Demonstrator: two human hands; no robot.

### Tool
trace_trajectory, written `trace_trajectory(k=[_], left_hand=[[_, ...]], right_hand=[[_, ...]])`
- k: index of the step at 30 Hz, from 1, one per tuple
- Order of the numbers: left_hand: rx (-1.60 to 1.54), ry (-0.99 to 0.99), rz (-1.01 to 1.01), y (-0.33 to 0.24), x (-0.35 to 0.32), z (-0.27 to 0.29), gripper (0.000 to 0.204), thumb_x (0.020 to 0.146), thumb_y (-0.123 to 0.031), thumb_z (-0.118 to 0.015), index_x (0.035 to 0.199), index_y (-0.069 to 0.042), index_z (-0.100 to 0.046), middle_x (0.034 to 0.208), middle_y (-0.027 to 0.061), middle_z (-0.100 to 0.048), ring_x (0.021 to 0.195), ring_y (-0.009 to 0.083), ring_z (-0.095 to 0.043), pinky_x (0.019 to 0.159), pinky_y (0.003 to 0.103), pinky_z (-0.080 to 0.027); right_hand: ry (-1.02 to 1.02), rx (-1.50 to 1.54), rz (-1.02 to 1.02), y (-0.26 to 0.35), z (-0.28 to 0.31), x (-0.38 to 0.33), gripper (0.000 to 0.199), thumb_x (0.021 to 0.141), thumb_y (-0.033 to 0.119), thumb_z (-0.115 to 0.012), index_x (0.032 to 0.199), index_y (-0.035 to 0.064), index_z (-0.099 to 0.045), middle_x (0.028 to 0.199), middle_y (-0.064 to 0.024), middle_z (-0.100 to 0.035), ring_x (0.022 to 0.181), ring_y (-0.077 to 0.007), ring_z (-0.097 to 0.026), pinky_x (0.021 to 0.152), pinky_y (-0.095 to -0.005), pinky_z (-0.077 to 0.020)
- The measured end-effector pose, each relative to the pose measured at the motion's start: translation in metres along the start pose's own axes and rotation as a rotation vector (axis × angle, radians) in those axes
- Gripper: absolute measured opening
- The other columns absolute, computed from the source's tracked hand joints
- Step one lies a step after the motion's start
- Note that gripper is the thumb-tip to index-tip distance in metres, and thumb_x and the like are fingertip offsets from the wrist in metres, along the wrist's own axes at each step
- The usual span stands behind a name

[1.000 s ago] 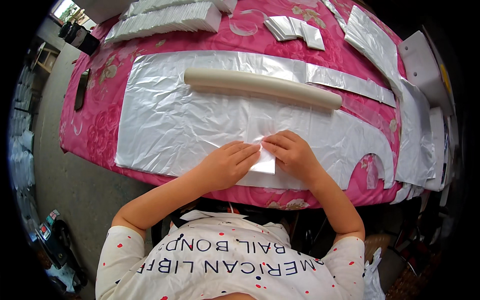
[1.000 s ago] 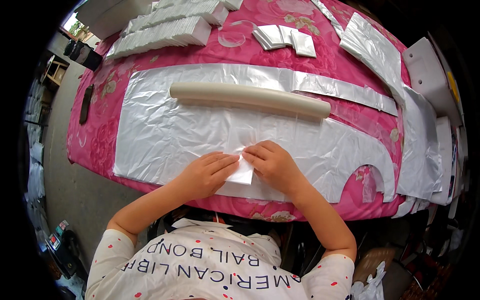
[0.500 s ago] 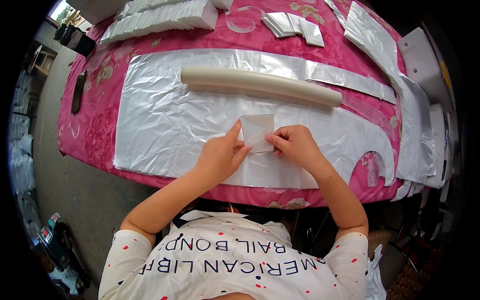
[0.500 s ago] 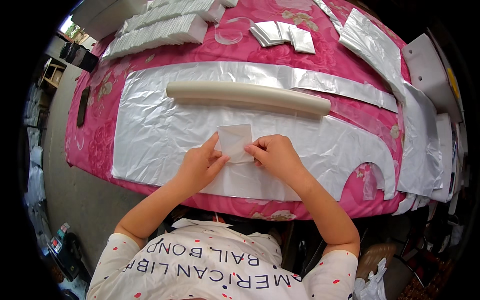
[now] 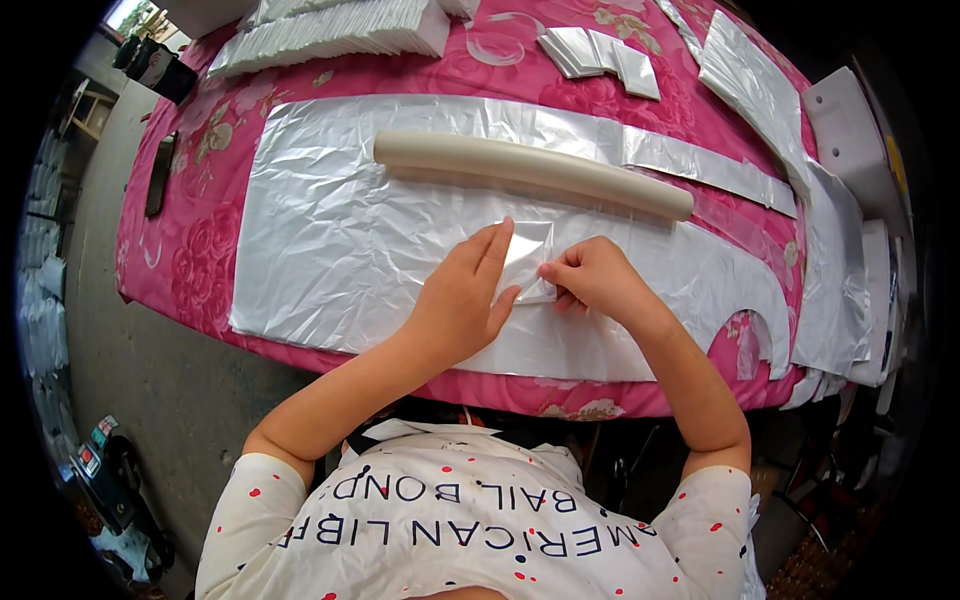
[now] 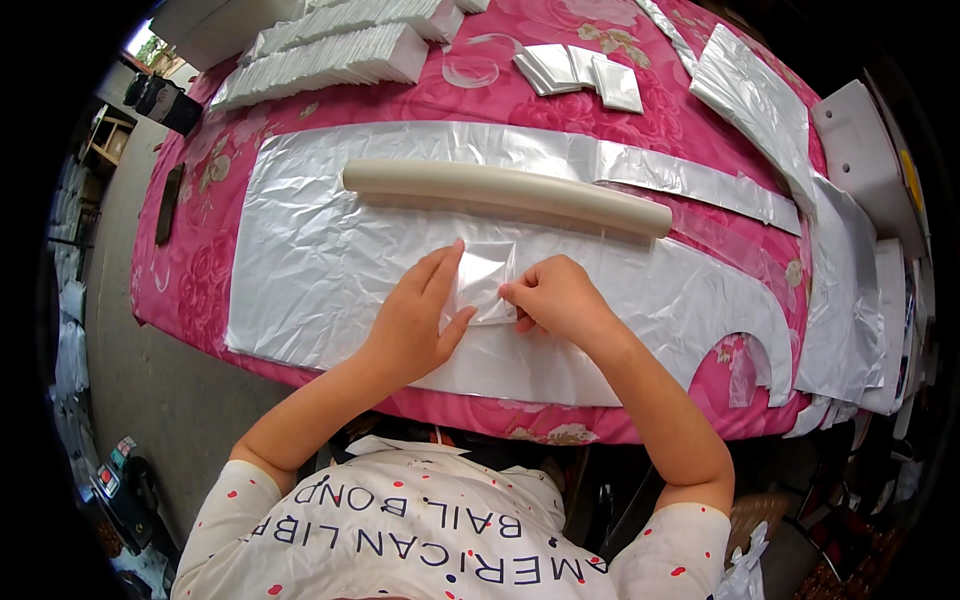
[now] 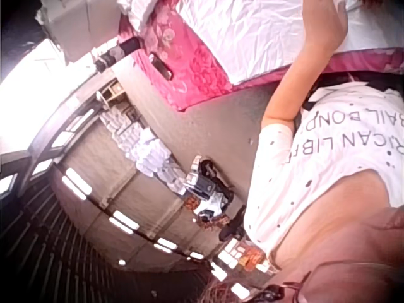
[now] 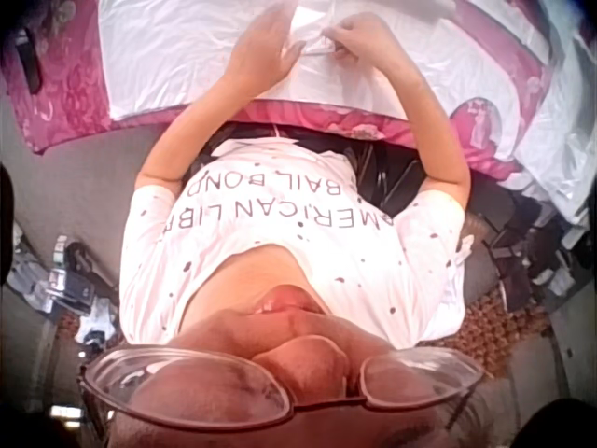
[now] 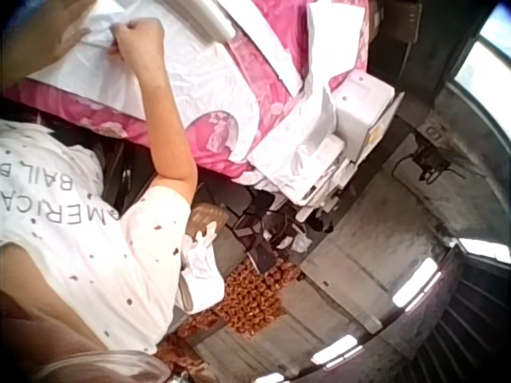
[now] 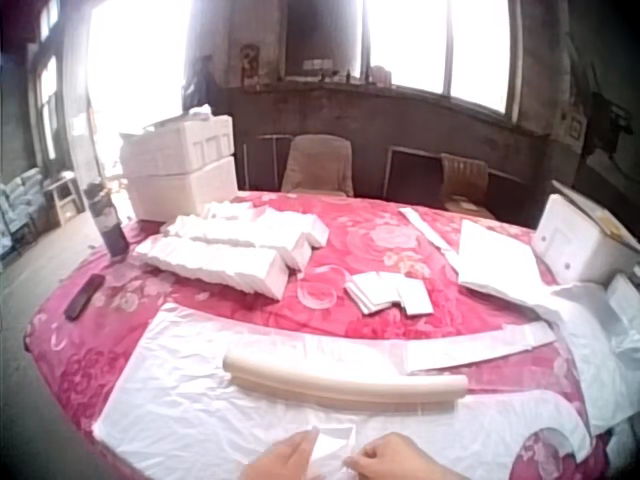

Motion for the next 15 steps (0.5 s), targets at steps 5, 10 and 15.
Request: trace_trajectory(k=[5,10,15], left_hand=[[0.179,0.17,-0.076,-0.01,0.001,-0.03,0.08,0.078,-0.036,-0.062,0.134,0.009,-0.027,0.14,0.0253,-0.028,0.133,0.0368,-0.024,0.108,0.047,-0.021],[0.26,0.217,-0.035,0.001,0.0,-0.039,0.101,0.073,-0.058,-0.057,0.136,0.011,-0.02,0.144,0.0276,-0.018,0.137,0.0373,-0.012,0.111,0.046,-0.007],[0.207,0.194,-0.052,0.003,0.0,-0.044,0.107,0.071,-0.062,-0.057,0.137,0.011,-0.016,0.144,0.0274,-0.017,0.137,0.038,-0.011,0.111,0.047,-0.007]], right_hand=[[-0.027,0.009,0.022,-0.004,-0.002,0.002,0.026,0.082,0.02,-0.061,0.069,-0.0033,-0.064,0.059,-0.0082,-0.061,0.053,-0.0136,-0.062,0.047,-0.0253,-0.0463],[-0.082,-0.026,0.037,-0.004,-0.007,-0.001,0.025,0.076,0.021,-0.065,0.068,-0.0027,-0.063,0.06,-0.0102,-0.062,0.053,-0.0162,-0.062,0.049,-0.0281,-0.0468],[-0.285,-0.38,0.267,-0.008,-0.012,-0.018,0.024,0.065,0.02,-0.071,0.069,-0.0002,-0.059,0.065,-0.0136,-0.061,0.06,-0.0258,-0.061,0.055,-0.033,-0.0467]])
Point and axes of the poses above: each hand's wrist, its own x-axis towards the middle knuckle, its own z-axis out of the back of the hand, y = z × x, the point moved 1 cm from there along x, towards the middle knuckle
